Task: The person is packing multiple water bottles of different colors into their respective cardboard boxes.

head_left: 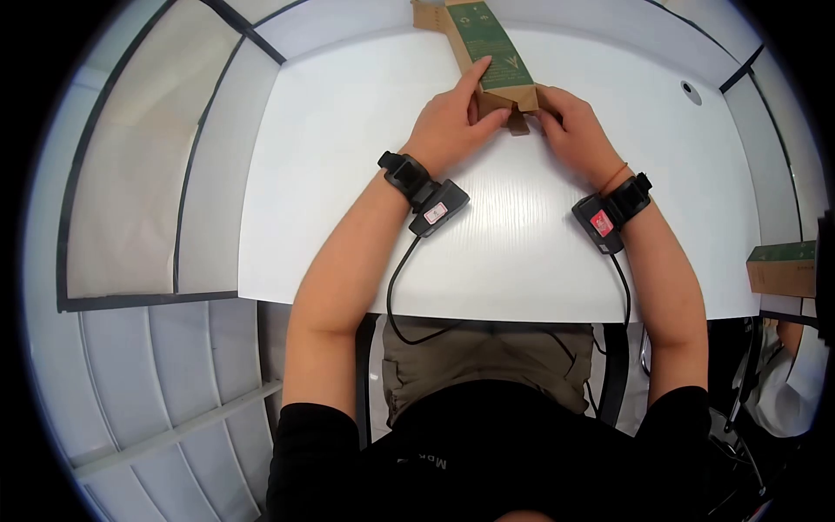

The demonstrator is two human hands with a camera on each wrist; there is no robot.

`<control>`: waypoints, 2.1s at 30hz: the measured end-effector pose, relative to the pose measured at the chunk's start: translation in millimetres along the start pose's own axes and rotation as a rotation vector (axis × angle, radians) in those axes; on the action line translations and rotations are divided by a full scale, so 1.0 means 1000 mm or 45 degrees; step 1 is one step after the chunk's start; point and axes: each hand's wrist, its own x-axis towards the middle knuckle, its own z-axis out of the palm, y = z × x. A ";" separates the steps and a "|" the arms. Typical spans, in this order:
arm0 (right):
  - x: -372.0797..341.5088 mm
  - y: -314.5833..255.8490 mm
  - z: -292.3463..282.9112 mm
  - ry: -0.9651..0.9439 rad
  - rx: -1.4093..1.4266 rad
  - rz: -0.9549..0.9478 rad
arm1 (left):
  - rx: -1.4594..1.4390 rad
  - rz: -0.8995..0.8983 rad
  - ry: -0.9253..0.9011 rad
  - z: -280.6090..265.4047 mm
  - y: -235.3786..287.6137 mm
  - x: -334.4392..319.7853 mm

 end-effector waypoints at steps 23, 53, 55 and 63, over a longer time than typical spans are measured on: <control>0.000 -0.009 -0.004 -0.197 -0.187 0.066 | -0.112 0.032 0.044 0.002 -0.007 0.002; 0.003 -0.010 0.002 -0.057 -0.142 0.046 | 0.078 -0.033 0.129 0.011 0.010 0.003; 0.003 -0.011 0.003 -0.110 -0.054 0.057 | 0.082 -0.077 0.155 0.012 0.008 0.004; 0.003 0.010 0.003 -0.165 0.323 0.034 | 0.023 -0.072 0.117 0.009 0.002 0.003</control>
